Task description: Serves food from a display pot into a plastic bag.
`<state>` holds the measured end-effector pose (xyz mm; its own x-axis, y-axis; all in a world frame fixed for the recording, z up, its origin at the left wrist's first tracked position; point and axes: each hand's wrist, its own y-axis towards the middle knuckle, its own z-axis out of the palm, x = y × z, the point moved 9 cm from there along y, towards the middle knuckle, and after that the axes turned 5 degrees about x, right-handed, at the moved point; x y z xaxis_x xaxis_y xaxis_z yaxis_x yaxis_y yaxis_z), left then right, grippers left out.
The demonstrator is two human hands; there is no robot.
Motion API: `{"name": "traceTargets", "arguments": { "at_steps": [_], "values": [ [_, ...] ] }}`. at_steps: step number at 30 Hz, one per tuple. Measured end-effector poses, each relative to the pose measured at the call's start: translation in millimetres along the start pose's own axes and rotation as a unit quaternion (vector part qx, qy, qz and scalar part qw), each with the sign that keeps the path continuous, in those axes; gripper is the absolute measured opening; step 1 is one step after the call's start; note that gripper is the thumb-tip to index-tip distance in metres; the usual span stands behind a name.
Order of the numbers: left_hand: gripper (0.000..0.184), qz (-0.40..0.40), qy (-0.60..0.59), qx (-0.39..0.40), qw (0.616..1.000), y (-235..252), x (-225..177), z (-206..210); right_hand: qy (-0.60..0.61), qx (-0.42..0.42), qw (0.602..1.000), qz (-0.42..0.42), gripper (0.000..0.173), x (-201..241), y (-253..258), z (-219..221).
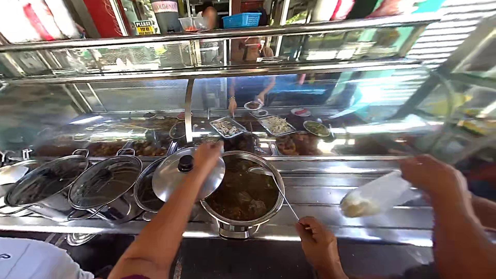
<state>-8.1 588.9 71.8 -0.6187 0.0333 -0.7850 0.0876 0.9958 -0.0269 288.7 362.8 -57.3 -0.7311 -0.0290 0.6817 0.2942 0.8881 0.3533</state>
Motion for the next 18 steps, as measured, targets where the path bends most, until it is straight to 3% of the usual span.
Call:
{"name": "traceTargets", "arguments": {
  "at_steps": [2, 5, 11, 15, 18],
  "values": [
    [0.051, -0.031, 0.221, -0.017, 0.975, 16, 41, -40, 0.043, 0.025, 0.998, 0.042, 0.013, 1, -7, 4],
    [0.071, -0.061, 0.364, 0.022, 0.929, 34, 82, -56, 0.133, 0.060, 0.983, 0.112, 0.014, 3, -16, 16],
    [0.063, -0.054, 0.382, 0.093, 0.918, 47, 98, -50, 0.022, 0.011, 0.996, 0.081, 0.015, 36, -37, 21],
    [0.060, -0.020, 0.381, 0.123, 0.916, 62, 108, -42, 0.223, 0.041, 0.953, 0.202, 0.011, 32, -68, 21],
    [0.052, 0.022, 0.365, 0.122, 0.923, 65, 98, -37, 0.268, 0.023, 0.932, 0.245, 0.010, 25, -109, -8]
  ]
}}
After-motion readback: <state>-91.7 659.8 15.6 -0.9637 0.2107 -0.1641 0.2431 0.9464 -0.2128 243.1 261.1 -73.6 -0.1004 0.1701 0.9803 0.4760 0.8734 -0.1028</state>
